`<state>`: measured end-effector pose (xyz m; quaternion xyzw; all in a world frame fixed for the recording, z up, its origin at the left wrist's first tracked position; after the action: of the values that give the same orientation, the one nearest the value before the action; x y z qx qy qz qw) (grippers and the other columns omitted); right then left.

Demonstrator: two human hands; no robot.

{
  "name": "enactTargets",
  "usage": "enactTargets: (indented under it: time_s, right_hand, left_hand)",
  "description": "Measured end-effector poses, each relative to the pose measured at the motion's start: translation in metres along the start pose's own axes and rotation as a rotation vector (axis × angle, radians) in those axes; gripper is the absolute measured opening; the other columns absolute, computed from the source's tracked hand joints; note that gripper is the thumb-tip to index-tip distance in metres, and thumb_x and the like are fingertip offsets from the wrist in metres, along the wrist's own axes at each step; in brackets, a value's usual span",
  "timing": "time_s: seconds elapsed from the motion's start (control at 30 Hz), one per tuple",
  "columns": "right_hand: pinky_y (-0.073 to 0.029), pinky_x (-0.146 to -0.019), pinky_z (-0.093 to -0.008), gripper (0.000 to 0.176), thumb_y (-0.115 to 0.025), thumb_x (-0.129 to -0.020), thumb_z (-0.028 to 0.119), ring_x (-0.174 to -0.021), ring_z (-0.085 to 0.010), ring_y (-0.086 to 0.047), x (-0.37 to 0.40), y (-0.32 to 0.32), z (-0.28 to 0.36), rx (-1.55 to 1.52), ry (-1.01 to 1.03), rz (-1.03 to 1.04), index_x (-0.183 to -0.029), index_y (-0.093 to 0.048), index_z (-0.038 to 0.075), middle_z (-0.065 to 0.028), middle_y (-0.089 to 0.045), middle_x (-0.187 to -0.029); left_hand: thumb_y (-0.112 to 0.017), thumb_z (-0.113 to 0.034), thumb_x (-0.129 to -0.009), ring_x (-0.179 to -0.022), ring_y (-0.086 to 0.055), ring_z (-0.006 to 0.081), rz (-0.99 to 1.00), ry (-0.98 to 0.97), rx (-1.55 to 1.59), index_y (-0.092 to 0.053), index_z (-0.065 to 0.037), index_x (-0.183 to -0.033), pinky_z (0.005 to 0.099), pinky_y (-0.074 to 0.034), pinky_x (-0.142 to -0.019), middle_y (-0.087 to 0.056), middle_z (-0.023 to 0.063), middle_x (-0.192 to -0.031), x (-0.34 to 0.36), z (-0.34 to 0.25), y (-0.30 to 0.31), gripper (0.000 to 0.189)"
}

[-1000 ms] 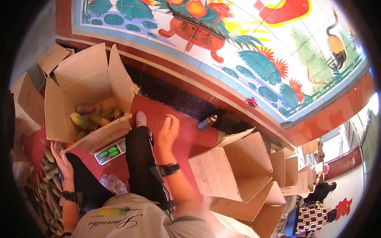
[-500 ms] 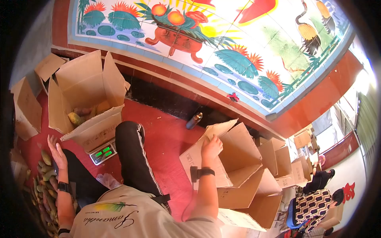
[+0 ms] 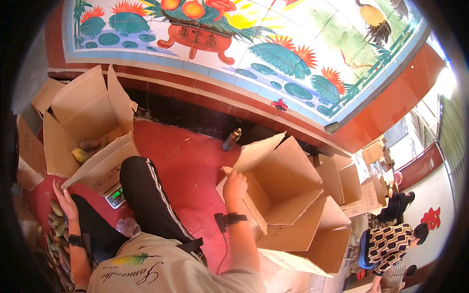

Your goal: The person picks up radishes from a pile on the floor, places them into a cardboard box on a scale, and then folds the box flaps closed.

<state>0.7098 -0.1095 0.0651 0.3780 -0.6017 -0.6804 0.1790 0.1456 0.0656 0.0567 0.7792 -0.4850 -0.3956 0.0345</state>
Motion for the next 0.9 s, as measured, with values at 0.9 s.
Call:
enactTargets:
  time_s: [0.9]
  right_hand:
    - [-0.047, -0.058, -0.0466, 0.021, -0.064, -0.075, 0.022, -0.067, -0.0381, -0.059, 0.041, 0.062, 0.000, -0.149, 0.314, 0.243, -0.074, -0.056, 0.003, -0.0182, -0.061, -0.072]
  left_hand:
    - [-0.050, -0.001, -0.082, -0.120, -0.045, 0.0291, 0.032, 0.069, 0.000, -0.027, 0.002, -0.135, 0.0359, -0.035, -0.100, -0.044, 0.0203, -0.129, 0.002, -0.035, -0.009, 0.058]
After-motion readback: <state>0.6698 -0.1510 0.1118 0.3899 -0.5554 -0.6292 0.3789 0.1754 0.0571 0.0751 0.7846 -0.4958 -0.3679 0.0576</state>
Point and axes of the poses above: each hand's wrist, its own x-axis away from the middle knuckle, its own y-axis out of the back of the hand, z = x × y, the point moved 2 cm from there along -x, towards the middle knuckle
